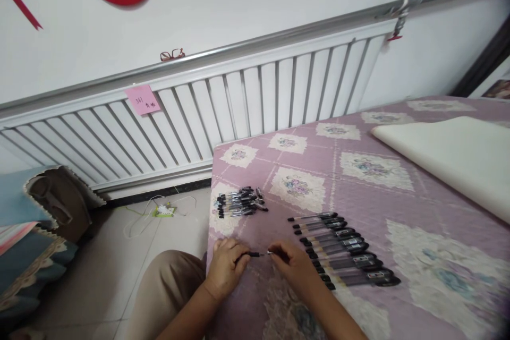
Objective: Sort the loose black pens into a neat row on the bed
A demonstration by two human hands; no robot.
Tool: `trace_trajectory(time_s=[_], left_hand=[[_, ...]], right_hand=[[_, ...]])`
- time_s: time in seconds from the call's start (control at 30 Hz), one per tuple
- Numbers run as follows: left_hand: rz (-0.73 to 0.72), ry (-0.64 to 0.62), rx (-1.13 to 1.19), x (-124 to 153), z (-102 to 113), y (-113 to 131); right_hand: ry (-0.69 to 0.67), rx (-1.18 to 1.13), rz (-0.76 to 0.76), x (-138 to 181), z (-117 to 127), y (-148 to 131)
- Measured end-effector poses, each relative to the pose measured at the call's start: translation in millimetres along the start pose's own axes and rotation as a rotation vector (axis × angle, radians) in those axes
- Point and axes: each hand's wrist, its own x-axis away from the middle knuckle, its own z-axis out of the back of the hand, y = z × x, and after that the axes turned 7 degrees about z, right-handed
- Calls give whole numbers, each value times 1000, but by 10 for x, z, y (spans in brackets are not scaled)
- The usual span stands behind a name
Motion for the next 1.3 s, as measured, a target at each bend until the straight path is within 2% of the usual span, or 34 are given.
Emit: trace_trajectory(time_s=[0.1,0.27,0.53,0.77,1.03,1.3], left_hand=[[4,5,2,-2,-2,-4],[-11,13,7,-3,11,3],[-9,-2,23,-3,15,1],[-13,-23,52,-2,13,-12],[-40,-35,31,-3,42,20],[-58,-8,16,0,26,8]], right_hand=[[7,7,16,-3,21,-7],[-58,54,42,1,-63,-23],[-40,141,163,6,-174,41],[-89,150,170,-17,-167,49],[-80,151,206,-16,-180,72],[-59,79,144,-21,-168,81]])
